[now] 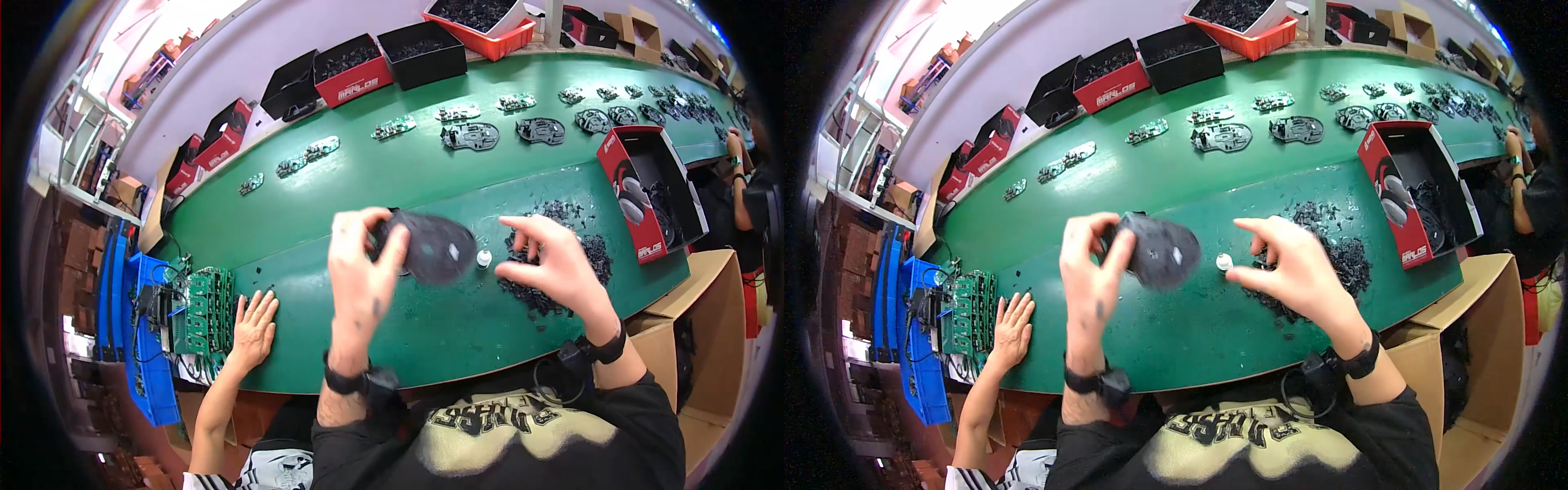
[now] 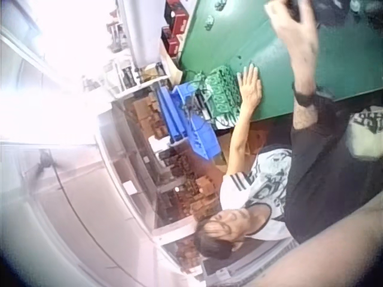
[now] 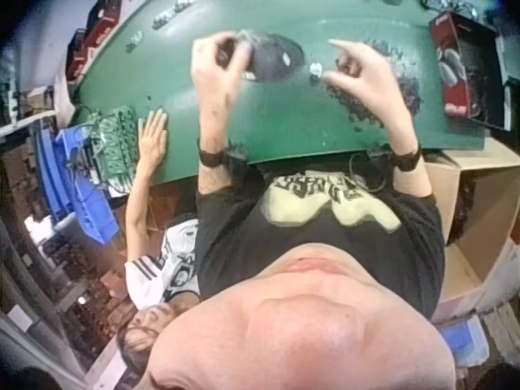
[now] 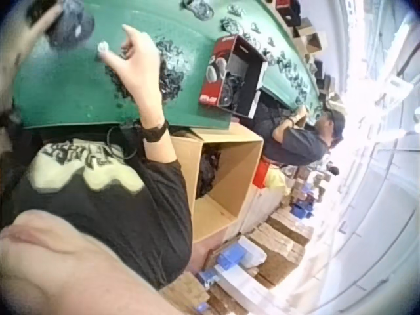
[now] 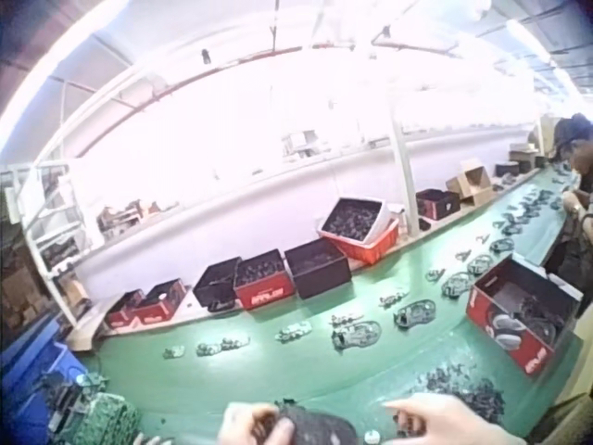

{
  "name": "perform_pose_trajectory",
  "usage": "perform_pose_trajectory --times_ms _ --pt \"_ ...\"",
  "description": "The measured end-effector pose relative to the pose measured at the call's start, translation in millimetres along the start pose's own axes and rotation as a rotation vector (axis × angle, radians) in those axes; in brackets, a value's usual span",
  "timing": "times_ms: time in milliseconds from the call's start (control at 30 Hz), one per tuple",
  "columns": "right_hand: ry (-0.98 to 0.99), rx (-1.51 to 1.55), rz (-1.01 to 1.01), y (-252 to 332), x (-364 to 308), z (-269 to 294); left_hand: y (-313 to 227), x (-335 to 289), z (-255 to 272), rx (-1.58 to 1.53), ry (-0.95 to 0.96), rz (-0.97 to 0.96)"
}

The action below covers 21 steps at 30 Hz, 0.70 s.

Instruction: The person assembles electronic components on a green workbench. They pick up black plastic casings and green circuit boards, insert small black parts into the casings, and arrange the components in rows. The person handles the items one at a time, occasionally moving stacks of parts to clear space.

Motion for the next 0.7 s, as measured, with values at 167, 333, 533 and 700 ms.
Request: perform_pose_trajectory --times_ms 167,333,533,700 --pt "0.147 -0.101 0.137 -13 -3 -41 107 76 -69 0.083 -0.064 -0.013" --pt "0.062 -0.032 0.174 -30 9 -58 167 102 -135 0.431 -0.041 -0.026" --pt "-0.352 -0.194 0.071 -67 52 48 186 115 -140 0.571 0.081 0.026" --pt "-0.439 -0.562 -0.094 -164 66 103 10 106 -108 -0.592 0.020 0.048"
Point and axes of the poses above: each hand's wrist, its own x-axis towards the middle knuckle, its own z-axis out of the back of the hand, y = z × x, the point moved 3 cm from there along x, towards the middle knuckle, and after that the axes turned 11 degrees about -y, right-handed, at the moved point
